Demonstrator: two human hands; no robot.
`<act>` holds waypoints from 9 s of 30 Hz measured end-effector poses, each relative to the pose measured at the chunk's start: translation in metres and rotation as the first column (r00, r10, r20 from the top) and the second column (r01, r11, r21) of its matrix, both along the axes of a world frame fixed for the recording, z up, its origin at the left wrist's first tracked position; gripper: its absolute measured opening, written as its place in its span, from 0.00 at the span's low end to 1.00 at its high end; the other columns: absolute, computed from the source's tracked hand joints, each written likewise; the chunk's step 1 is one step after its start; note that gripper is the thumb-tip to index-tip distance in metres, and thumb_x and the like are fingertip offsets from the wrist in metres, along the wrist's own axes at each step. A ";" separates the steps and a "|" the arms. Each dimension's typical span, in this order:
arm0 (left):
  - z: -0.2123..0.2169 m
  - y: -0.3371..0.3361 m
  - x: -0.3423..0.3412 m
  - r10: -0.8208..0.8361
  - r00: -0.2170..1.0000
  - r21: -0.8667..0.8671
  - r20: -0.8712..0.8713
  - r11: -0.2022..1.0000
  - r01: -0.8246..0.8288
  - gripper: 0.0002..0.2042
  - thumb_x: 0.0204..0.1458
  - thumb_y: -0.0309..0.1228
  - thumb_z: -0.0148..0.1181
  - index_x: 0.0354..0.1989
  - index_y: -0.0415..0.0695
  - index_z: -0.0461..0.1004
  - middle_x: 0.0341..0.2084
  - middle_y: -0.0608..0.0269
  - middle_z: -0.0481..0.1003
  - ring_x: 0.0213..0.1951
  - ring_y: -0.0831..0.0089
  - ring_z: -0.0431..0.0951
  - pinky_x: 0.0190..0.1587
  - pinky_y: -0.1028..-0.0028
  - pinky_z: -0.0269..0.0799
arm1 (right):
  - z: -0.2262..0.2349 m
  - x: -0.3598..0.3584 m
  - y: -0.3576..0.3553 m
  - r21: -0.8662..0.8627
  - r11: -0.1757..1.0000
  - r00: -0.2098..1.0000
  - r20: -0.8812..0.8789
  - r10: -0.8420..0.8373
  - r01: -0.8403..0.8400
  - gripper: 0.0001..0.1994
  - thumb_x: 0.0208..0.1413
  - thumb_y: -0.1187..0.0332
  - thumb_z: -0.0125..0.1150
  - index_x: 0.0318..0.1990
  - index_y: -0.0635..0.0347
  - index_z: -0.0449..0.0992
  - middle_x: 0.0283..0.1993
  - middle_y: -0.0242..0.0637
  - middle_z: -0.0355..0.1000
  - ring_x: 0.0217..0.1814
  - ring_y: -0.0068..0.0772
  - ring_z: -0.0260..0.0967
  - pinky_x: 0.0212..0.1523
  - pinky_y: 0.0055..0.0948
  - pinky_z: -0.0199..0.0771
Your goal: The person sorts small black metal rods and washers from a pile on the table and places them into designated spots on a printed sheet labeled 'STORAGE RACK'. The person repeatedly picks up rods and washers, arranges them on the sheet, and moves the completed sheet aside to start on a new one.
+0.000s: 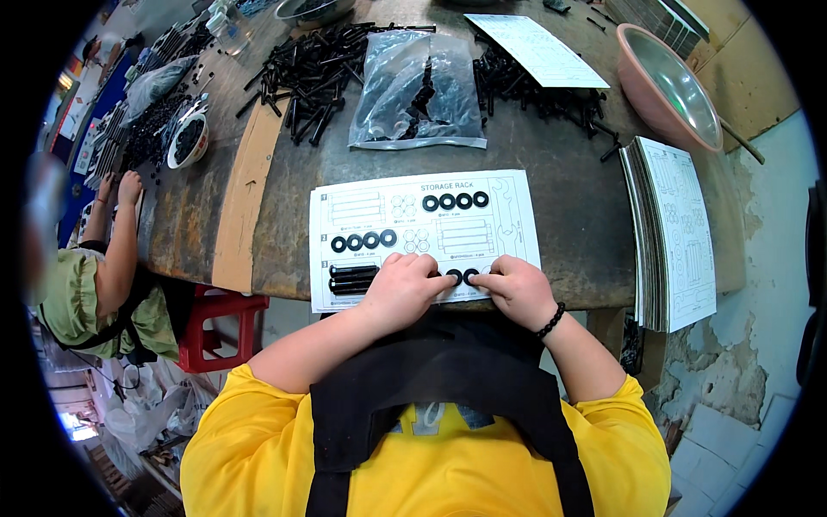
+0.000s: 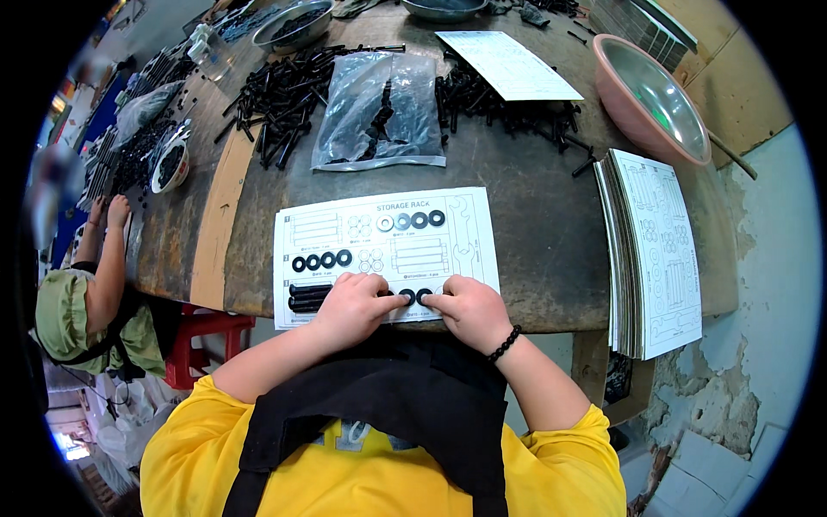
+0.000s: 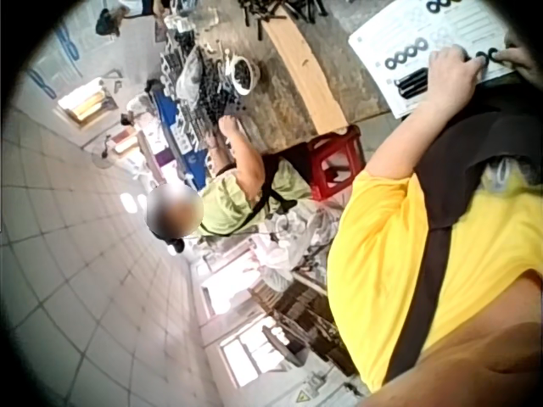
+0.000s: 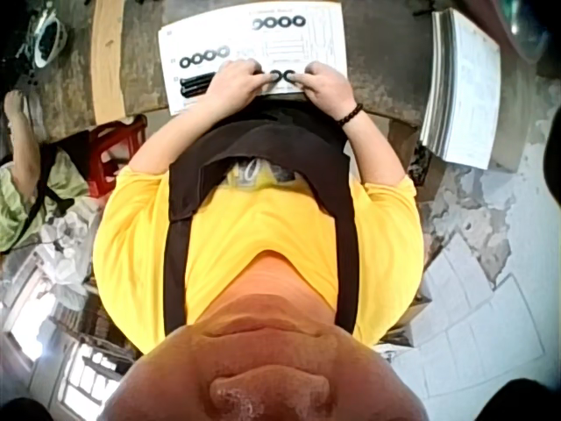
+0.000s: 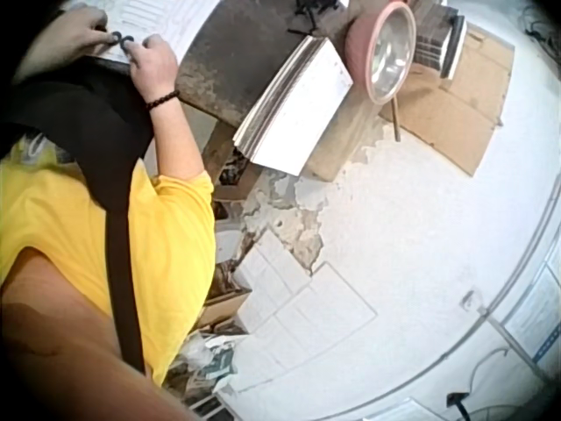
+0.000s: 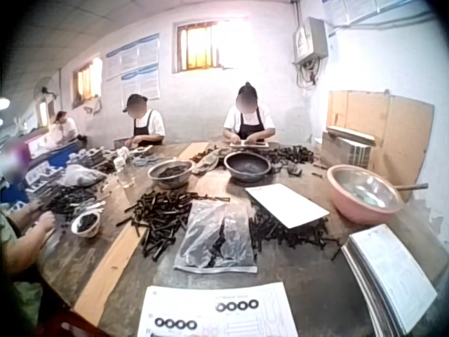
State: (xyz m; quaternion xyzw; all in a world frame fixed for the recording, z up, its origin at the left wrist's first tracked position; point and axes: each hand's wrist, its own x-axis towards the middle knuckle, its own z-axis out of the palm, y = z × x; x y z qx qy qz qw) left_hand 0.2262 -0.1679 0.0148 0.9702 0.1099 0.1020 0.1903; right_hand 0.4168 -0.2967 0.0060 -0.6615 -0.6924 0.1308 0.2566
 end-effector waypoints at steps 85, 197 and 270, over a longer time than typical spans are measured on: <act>0.057 0.169 -0.009 0.336 0.937 -0.648 -0.090 0.695 -0.311 0.11 0.49 0.23 0.54 0.42 0.36 0.65 0.26 0.59 0.73 0.29 0.75 0.75 0.35 0.75 0.70 | 0.057 -0.013 0.134 -0.119 0.987 0.761 -0.629 -0.157 0.106 0.23 0.44 0.67 0.62 0.50 0.59 0.67 0.35 0.35 0.64 0.28 0.22 0.60 0.32 0.22 0.66; -0.057 0.085 -0.254 0.872 -0.471 -0.990 -0.131 -0.093 0.103 0.14 0.57 0.43 0.43 0.42 0.45 0.66 0.26 0.66 0.70 0.26 0.76 0.69 0.30 0.76 0.65 | 0.000 -0.059 0.114 -0.407 0.850 -0.266 -0.825 -0.499 -0.333 0.11 0.57 0.73 0.45 0.47 0.65 0.63 0.49 0.43 0.64 0.35 0.29 0.64 0.31 0.26 0.67; 0.040 0.356 0.063 0.728 0.551 0.290 -0.409 0.676 -0.678 0.21 0.42 0.44 0.61 0.46 0.51 0.72 0.46 0.59 0.67 0.49 0.62 0.70 0.47 0.62 0.69 | -0.022 0.011 0.117 -0.155 0.978 0.710 -0.673 -0.206 0.138 0.07 0.48 0.73 0.56 0.36 0.64 0.74 0.32 0.40 0.71 0.34 0.34 0.69 0.35 0.26 0.68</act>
